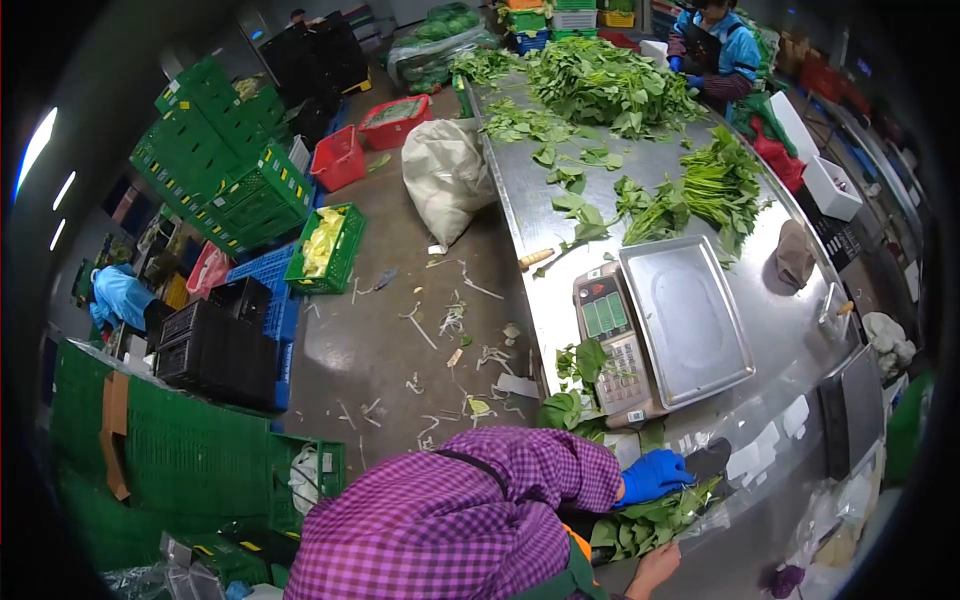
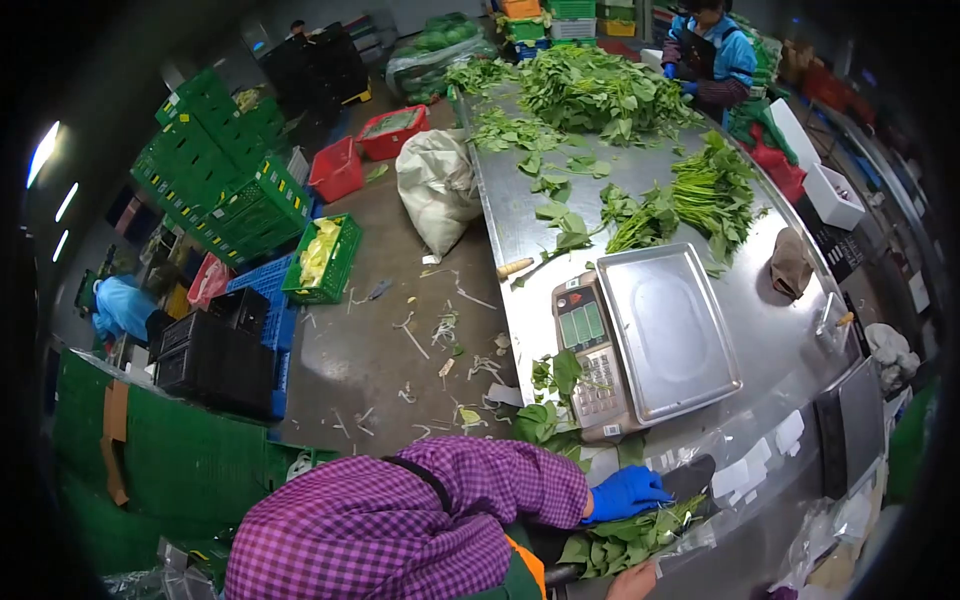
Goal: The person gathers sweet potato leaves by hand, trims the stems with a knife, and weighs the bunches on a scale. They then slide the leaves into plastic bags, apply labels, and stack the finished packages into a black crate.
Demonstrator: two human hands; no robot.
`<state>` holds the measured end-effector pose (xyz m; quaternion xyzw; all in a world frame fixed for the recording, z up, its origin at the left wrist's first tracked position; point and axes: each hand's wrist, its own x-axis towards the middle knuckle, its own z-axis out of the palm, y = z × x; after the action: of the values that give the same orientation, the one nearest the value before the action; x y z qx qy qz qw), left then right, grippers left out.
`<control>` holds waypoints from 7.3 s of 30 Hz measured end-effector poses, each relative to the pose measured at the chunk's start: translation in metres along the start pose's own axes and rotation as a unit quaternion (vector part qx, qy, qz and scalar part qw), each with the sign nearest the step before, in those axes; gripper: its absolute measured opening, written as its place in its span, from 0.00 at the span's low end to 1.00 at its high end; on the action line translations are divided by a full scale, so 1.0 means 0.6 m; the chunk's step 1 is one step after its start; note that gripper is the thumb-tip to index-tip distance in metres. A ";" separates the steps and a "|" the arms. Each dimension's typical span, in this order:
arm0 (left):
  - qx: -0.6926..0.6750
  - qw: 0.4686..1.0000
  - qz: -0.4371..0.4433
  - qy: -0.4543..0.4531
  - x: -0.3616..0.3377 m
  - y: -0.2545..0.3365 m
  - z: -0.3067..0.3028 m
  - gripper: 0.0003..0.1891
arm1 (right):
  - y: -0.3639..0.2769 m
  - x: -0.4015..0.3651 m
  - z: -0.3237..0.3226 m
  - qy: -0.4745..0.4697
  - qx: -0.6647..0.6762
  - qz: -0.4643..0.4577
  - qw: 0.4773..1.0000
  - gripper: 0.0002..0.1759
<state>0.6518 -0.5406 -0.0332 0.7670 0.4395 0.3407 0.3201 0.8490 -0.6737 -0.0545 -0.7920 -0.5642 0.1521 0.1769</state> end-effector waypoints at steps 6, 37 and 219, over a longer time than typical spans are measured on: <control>-0.182 0.980 0.082 0.016 -0.041 0.033 -0.005 0.12 | -0.118 -0.060 -0.056 -0.066 0.025 0.088 0.994 0.13; -0.389 0.823 0.110 -0.399 0.124 0.124 -0.145 0.58 | -0.246 -0.089 -0.364 0.183 0.501 0.126 0.837 0.15; -0.040 0.771 -0.615 0.161 -0.649 -0.428 -0.307 0.23 | -0.456 0.714 -0.189 0.046 0.102 -0.169 0.979 0.41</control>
<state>0.2381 -0.7479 -0.2265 0.2532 0.8484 0.2066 0.4164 0.8049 -0.1977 0.1527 -0.6688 -0.6628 0.1404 0.3059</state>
